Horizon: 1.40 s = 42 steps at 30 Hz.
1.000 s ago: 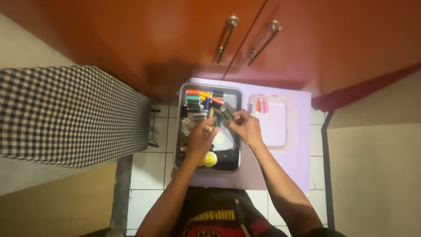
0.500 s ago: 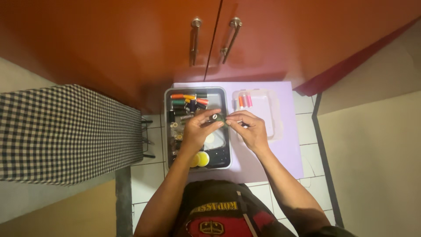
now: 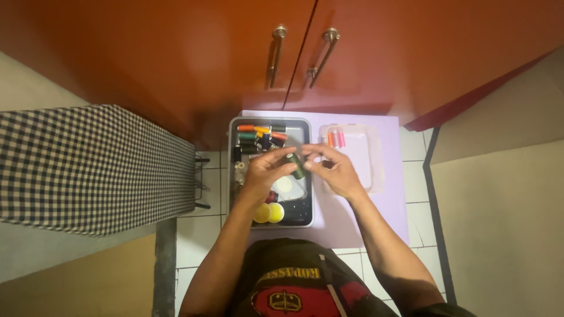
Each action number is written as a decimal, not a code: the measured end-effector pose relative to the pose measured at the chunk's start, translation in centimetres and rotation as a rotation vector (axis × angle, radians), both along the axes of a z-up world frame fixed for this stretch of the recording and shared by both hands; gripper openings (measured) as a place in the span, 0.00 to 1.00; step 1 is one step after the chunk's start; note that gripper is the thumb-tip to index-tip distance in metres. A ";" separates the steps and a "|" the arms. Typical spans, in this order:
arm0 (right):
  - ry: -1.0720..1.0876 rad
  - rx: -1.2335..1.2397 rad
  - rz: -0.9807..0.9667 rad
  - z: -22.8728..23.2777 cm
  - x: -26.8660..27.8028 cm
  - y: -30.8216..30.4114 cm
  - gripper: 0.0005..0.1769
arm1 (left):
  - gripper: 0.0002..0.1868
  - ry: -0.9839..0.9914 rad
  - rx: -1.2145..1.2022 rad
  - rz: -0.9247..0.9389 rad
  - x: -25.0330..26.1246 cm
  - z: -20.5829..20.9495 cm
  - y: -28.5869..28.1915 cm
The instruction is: The person picks up thread spools from a tray and places them into a small plastic container one at a time.
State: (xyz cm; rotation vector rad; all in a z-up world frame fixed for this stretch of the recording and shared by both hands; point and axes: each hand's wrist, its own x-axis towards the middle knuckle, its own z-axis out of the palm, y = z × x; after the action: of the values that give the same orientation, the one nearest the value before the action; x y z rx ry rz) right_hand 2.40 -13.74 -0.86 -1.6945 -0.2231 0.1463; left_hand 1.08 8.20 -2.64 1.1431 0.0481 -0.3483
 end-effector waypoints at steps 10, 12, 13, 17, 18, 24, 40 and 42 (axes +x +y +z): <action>0.101 -0.103 -0.210 -2.3 0.8 1.1 0.09 | 0.20 0.166 -0.170 0.068 0.7 -1.0 0.3; 0.102 -0.077 -0.274 -1.9 0.9 1.1 0.10 | 0.19 0.249 -0.209 0.098 1.1 -1.2 0.8; 0.089 -0.110 -0.317 -1.5 0.7 1.2 0.09 | 0.19 0.199 -0.330 0.084 1.4 -1.6 1.3; -0.219 -0.241 -0.143 0.8 -0.8 2.9 0.23 | 0.15 0.172 -0.380 0.158 2.3 -3.8 0.7; -0.218 -0.242 -0.145 1.2 -1.2 3.4 0.23 | 0.15 0.173 -0.381 0.156 2.2 -4.3 0.0; -0.356 -0.330 -0.166 -0.9 -0.3 3.3 0.19 | 0.14 0.098 -0.337 0.218 2.3 -4.5 -2.1; 0.465 0.562 -0.144 -0.8 3.2 -1.7 0.18 | 0.27 -0.239 0.151 -0.087 3.8 -6.1 -4.1; 0.477 0.586 -0.131 -0.6 3.3 -1.6 0.18 | 0.27 -0.352 0.101 -0.208 3.7 -7.0 -5.0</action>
State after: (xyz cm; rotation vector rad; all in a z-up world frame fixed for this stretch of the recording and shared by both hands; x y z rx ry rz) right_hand 5.72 -15.34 -1.46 -1.0479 0.1903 0.3458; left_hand 4.76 3.21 -9.65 1.2996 -0.3677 -0.3265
